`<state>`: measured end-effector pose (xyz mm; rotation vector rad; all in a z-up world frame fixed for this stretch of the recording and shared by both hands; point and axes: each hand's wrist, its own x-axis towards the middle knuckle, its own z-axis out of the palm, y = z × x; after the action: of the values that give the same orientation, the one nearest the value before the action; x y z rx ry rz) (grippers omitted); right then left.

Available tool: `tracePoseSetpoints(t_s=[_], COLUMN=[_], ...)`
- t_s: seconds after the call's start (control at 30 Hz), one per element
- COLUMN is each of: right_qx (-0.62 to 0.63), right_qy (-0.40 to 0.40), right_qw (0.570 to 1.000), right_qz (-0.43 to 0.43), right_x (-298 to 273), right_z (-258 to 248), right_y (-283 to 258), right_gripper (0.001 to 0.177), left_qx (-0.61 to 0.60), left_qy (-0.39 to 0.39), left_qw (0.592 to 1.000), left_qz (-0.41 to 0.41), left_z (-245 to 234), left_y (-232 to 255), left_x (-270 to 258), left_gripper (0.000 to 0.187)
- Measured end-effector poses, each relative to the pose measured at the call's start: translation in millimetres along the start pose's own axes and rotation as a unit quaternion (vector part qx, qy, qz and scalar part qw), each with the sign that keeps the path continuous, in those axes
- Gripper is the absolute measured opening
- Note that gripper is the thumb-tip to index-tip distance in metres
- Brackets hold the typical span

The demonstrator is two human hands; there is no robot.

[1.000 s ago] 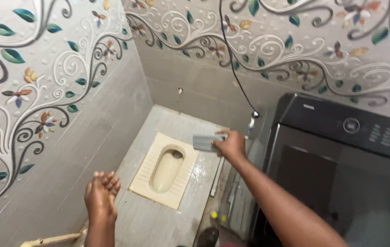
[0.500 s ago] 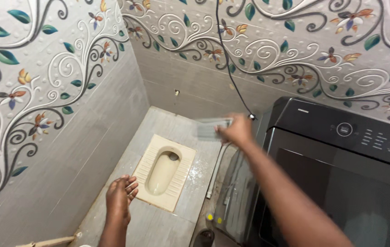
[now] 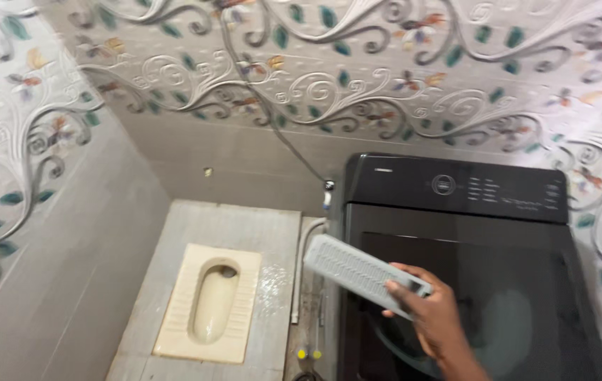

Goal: The person scrubs a rectangular air filter with a toothbrush, rinses it in a cup of water, and places it on a washing machine.

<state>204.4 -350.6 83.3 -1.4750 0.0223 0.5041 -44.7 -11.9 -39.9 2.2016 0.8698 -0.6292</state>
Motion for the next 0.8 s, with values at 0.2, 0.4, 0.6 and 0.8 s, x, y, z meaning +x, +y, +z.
tracePoseSetpoints(t_s=[0.2,0.4,0.6,0.8], right_qx=[0.081,0.135,0.164,0.177], right_qy=[0.159,0.297,0.361,0.374], right_qw=[0.978,0.932,0.908,0.900], right_qz=[-0.105,-0.157,-0.138,-0.138], right_x=[-8.1,-29.5,-51.8,-73.6], right_z=[-133.2,-229.8,-279.9,-308.8], right_y=[-1.0,-20.1,-15.3,-7.1], right_gripper=[0.040,0.036,0.035,0.036], left_qx=[0.048,0.075,0.107,0.136], left_qy=[0.062,0.147,0.221,0.294], left_qw=[0.996,0.984,0.966,0.943], left_qz=[0.037,0.059,0.078,0.081], left_z=[5.5,13.8,17.5,12.3], left_y=[55.0,97.3,137.1,182.7], left_x=[26.0,36.3,44.9,60.1], left_gripper=[0.033,0.034,0.035,0.037])
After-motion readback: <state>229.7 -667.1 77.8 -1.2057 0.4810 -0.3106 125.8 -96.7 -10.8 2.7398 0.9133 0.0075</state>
